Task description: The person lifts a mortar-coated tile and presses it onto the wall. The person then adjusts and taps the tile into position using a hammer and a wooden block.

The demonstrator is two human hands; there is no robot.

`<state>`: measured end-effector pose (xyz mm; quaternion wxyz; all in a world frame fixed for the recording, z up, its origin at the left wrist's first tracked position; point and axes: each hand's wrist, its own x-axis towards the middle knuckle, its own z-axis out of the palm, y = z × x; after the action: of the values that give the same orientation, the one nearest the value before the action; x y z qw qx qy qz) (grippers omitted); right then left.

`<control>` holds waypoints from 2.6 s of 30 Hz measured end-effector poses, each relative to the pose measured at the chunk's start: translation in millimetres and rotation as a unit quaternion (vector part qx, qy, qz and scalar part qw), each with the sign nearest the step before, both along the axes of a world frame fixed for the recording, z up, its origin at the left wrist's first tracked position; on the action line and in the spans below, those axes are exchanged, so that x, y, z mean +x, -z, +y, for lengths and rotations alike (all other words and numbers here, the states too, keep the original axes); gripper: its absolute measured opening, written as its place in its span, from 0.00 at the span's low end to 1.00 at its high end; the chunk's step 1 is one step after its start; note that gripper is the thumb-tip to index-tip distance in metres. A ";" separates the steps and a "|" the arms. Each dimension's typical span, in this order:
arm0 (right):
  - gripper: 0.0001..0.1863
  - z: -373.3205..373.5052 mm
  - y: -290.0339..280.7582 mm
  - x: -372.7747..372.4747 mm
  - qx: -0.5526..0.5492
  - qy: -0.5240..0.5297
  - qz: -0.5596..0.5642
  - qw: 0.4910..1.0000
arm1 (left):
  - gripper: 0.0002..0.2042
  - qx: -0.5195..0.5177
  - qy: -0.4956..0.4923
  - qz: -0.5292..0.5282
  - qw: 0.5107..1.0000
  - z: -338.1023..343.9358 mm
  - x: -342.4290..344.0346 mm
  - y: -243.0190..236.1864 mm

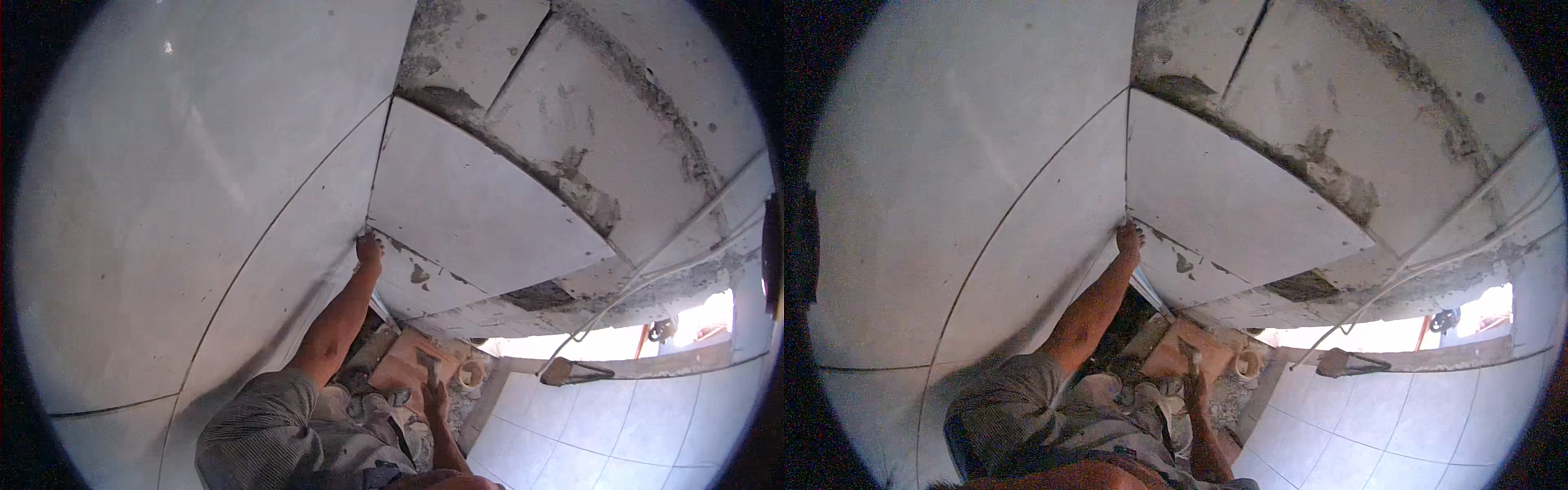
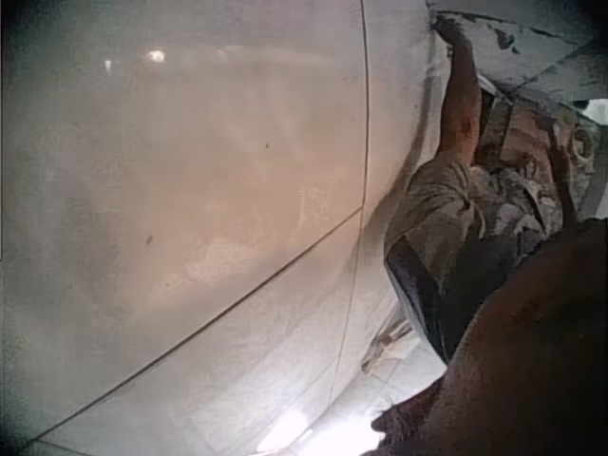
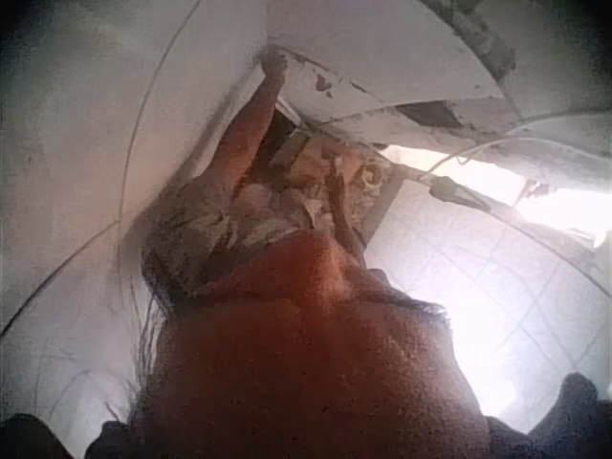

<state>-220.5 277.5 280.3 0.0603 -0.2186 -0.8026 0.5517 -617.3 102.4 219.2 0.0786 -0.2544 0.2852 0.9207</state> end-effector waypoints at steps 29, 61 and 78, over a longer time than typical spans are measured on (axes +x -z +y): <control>0.13 57.0 -40.1 152.3 0.231 0.124 -0.097 0.960 | 0.11 -0.223 0.012 -0.024 0.974 54.8 2.2 -13.3; 0.09 16.1 -202.3 -52.7 -0.224 0.103 0.413 0.877 | 0.11 -0.498 0.012 0.482 0.720 24.8 119.8 -299.5; 0.15 137.6 -342.5 -81.0 -0.198 0.326 0.555 0.739 | 0.08 -0.652 -0.225 0.625 0.366 91.9 6.8 -406.2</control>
<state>-301.6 415.1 622.8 0.6271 -0.1290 -0.3793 0.6680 -610.4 194.4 625.4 -0.5222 0.3669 0.6966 0.3277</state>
